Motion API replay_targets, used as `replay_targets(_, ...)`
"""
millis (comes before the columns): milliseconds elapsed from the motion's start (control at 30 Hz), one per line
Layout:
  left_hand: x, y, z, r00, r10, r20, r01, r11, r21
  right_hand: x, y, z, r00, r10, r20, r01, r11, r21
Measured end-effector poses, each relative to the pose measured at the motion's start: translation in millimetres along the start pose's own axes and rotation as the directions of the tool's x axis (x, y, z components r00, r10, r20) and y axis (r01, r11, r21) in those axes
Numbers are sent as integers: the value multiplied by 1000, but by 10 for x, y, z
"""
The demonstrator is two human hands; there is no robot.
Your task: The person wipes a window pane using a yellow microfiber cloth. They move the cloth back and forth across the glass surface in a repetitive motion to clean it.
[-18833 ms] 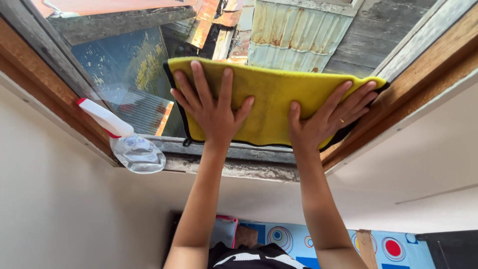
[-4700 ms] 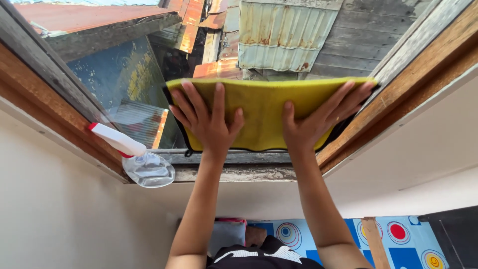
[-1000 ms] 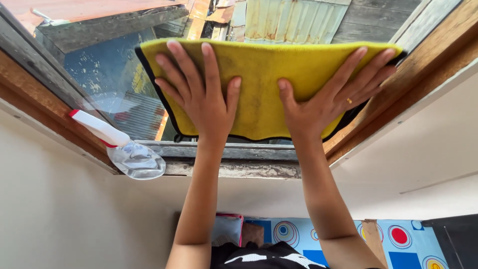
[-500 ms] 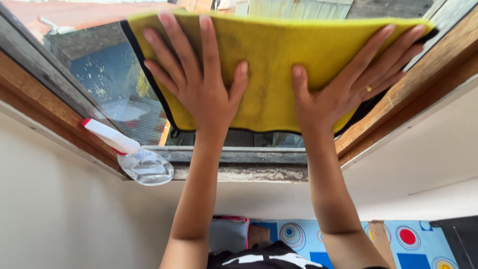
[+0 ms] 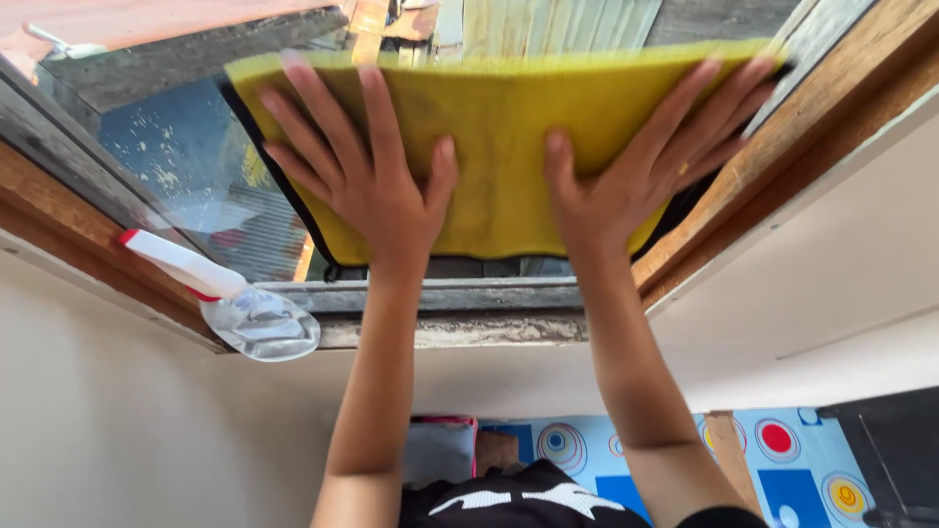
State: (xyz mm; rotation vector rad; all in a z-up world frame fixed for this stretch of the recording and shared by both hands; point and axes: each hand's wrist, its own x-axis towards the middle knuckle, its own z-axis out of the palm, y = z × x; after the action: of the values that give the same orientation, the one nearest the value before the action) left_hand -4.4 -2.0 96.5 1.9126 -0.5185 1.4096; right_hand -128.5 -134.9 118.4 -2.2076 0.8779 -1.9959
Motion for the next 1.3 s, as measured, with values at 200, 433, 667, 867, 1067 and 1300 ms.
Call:
replay_targets(200,168,33,-77,1000,1,20,0,1000,-16,81,-25,20,999,-33,-30,34,998,45)
replay_targets(433,-336,-38,-4,999,16,32,-16,1000,-19,-350,149,6,999,-31,25,30,999,23)
replay_targets(667,-291,-12,-10,1000,7,7,-7,999,-32,-218,137,-53,998,-39,46,38,999,17)
replay_targets(867,123,110,-43,999,-34,-1,34,999,-2,115,-23,-43,999,-29,-16,29,1000,-7)
replay_targets(1067,-87,0,-7,999,26,21,-26,1000,-11,-170,91,8,1000,-26,-13,25,1000,-15)
replay_targets(1300,-651,-272,233,980,157,-122,-158,987,5,-563,444,162,974,-210,-80,201,974,-101)
